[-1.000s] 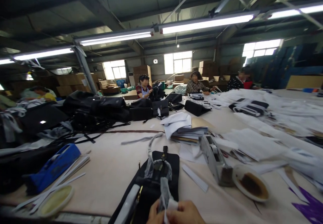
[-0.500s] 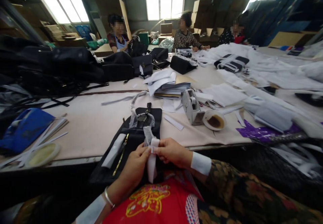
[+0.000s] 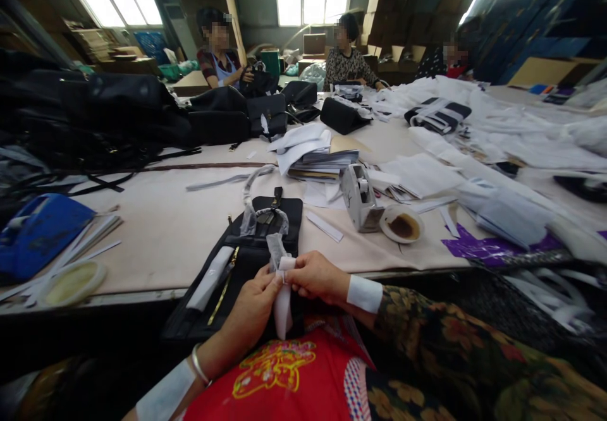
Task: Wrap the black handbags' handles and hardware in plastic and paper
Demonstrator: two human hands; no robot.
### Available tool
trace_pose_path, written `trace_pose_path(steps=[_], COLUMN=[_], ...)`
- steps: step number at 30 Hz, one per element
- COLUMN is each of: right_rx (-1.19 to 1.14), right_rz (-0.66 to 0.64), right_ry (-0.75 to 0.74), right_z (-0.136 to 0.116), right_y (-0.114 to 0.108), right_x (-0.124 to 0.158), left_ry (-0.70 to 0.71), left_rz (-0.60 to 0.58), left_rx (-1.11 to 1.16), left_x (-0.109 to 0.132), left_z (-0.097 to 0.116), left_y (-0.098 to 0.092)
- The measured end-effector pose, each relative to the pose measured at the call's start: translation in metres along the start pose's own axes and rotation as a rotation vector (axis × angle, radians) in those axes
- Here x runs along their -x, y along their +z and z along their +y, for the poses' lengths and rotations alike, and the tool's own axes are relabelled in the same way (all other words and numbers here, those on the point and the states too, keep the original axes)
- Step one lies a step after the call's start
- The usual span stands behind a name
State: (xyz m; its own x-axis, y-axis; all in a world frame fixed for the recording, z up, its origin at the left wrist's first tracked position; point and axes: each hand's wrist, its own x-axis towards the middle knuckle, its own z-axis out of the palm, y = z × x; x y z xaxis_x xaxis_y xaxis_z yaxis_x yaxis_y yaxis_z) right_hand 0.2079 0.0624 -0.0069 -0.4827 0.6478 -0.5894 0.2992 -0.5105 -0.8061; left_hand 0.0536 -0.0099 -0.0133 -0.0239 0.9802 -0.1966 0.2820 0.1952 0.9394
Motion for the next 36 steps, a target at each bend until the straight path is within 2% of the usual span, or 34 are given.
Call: trace_pose_path(steps=[5,17,25,30,36], right_rx=[0.091,-0.004,0.118,0.132,0.161], right_rz=[0.002,-0.124,-0.036,-0.037,0.001], right_ry=[0.053,0.062,-0.027,-0.066,-0.081], right_z=[-0.007,-0.011,-0.013,-0.011,-0.009], right_y=[0.000,-0.002,0.008,0.004,0.000], right_x=[-0.001,0.006,0.010,0.008,0.011], left_ry=[0.009,-0.016,-0.021,-0.042,0.023], left_rz=[-0.002,-0.007,-0.030,0.037,0.094], left_rx=[-0.046,-0.069,0.018,0.046,-0.056], left_x=[-0.002,-0.005,-0.003,-0.004,-0.005], left_z=[-0.004,-0.004,0.001,0.002,0.004], left_y=[-0.001,-0.001,0.001,0.005,0.012])
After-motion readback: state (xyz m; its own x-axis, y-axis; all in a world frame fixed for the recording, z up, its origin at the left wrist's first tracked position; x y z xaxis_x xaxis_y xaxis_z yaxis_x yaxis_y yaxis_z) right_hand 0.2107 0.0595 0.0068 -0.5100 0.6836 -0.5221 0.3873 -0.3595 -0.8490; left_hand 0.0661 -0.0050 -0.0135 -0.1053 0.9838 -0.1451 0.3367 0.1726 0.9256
